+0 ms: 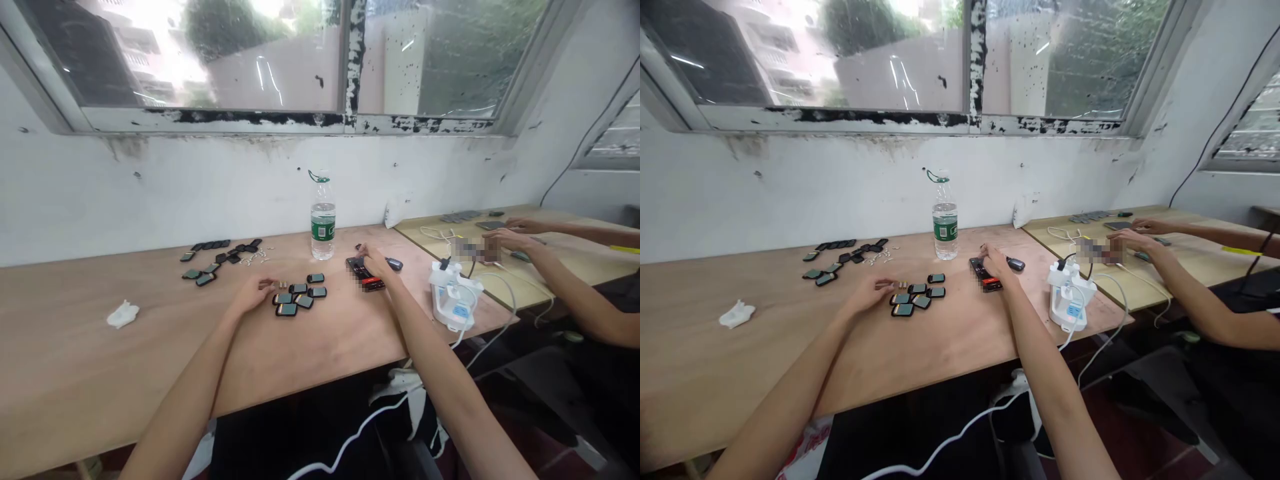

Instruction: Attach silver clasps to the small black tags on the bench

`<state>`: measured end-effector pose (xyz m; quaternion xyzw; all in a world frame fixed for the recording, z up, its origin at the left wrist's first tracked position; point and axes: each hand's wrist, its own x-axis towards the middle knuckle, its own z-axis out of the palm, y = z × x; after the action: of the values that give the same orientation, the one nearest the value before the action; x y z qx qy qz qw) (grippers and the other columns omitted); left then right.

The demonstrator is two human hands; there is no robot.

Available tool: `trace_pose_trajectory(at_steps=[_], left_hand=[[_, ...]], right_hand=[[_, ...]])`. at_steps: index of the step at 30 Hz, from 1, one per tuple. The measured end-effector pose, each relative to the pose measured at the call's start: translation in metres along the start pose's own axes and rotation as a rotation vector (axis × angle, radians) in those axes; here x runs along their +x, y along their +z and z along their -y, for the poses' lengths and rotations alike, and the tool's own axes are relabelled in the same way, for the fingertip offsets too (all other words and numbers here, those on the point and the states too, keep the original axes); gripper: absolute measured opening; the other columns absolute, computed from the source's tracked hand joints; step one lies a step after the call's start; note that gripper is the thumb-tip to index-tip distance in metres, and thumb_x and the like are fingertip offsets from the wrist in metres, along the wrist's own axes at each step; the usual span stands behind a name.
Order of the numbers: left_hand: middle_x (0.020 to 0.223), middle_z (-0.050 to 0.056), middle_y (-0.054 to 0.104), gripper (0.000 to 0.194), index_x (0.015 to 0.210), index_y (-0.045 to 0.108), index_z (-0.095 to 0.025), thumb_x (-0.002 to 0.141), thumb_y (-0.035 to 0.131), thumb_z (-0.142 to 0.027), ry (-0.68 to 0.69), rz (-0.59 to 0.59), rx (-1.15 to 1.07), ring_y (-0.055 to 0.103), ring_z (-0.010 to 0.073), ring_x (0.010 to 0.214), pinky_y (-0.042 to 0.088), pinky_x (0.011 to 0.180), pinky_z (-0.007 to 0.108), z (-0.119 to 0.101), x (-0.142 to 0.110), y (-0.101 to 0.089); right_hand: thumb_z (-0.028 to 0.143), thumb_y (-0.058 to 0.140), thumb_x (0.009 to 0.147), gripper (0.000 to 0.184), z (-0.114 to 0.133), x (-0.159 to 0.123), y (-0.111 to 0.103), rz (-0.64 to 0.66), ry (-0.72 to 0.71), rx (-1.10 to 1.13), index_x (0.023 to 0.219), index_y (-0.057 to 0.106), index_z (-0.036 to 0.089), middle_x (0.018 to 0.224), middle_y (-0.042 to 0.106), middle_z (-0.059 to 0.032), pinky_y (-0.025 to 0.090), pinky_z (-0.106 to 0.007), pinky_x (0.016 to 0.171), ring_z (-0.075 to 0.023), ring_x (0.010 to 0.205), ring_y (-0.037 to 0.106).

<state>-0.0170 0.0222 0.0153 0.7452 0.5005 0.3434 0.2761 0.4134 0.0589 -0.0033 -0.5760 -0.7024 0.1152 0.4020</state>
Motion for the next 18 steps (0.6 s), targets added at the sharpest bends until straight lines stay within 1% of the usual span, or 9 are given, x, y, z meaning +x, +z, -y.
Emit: trace_pose_trajectory(at_steps=[5,7,10,13,15,16,18], left_hand=[[0.112,0.009,0.083,0.021,0.094,0.082,-0.021,0.079,0.076,-0.035,-0.024,0.018,0.011,0.077,0.0337,0.11,0.061,0.104,0.047,-0.003,-0.002,0.0],[0.112,0.009,0.083,0.021,0.094,0.082,-0.021,0.08,0.077,-0.036,-0.027,0.031,0.011,0.077,0.0339,0.11,0.06,0.105,0.049,-0.004,-0.002,-0.001],[0.113,0.01,0.083,0.023,0.094,0.082,-0.021,0.079,0.076,-0.038,-0.023,0.048,0.003,0.077,0.0339,0.111,0.059,0.107,0.05,-0.006,-0.002,-0.001],[0.114,0.011,0.082,0.027,0.096,0.081,-0.02,0.078,0.074,-0.04,-0.017,0.06,-0.002,0.077,0.0339,0.112,0.058,0.108,0.049,-0.008,-0.003,-0.001],[0.114,0.011,0.082,0.03,0.097,0.081,-0.02,0.079,0.073,-0.041,-0.011,0.061,0.013,0.076,0.0344,0.112,0.058,0.108,0.049,-0.009,-0.003,-0.001],[0.114,0.012,0.082,0.031,0.098,0.081,-0.019,0.079,0.072,-0.042,-0.006,0.054,0.027,0.076,0.0347,0.113,0.058,0.108,0.049,-0.009,-0.004,-0.001],[0.116,0.012,0.082,0.033,0.099,0.081,-0.019,0.08,0.07,-0.044,-0.001,0.033,0.056,0.075,0.035,0.115,0.057,0.108,0.049,-0.009,-0.004,0.0]], right_hand=[[0.007,0.045,0.072,0.042,0.005,-0.006,0.004,0.069,0.076,-0.011,0.109,0.061,0.021,0.112,0.078,-0.01,0.045,-0.05,0.112,-0.0295,0.116,0.068],[0.006,0.046,0.072,0.042,0.009,-0.006,0.004,0.067,0.081,-0.011,0.108,0.062,0.021,0.114,0.078,-0.0102,0.044,-0.051,0.114,-0.0299,0.117,0.068],[0.007,0.046,0.074,0.045,0.013,-0.007,0.0,0.026,0.081,-0.016,0.112,0.064,0.021,0.117,0.077,-0.0117,0.048,-0.048,0.108,-0.0305,0.115,0.069],[0.011,0.05,0.079,0.042,0.018,-0.011,-0.009,0.026,0.166,-0.106,0.117,0.065,0.018,0.117,0.077,-0.0158,0.052,-0.045,0.1,-0.033,0.109,0.071],[0.019,0.055,0.086,0.037,0.022,-0.014,-0.016,0.031,0.247,-0.174,0.121,0.065,0.014,0.117,0.076,-0.0194,0.053,-0.042,0.096,-0.034,0.106,0.071],[0.027,0.057,0.09,0.037,0.025,-0.016,-0.02,0.038,0.288,-0.199,0.124,0.065,0.013,0.118,0.076,-0.0209,0.053,-0.041,0.095,-0.0342,0.107,0.072],[0.046,0.055,0.098,0.048,0.031,-0.02,-0.029,0.08,0.375,-0.234,0.128,0.065,0.009,0.123,0.075,-0.0229,0.053,-0.038,0.097,-0.0346,0.113,0.071]])
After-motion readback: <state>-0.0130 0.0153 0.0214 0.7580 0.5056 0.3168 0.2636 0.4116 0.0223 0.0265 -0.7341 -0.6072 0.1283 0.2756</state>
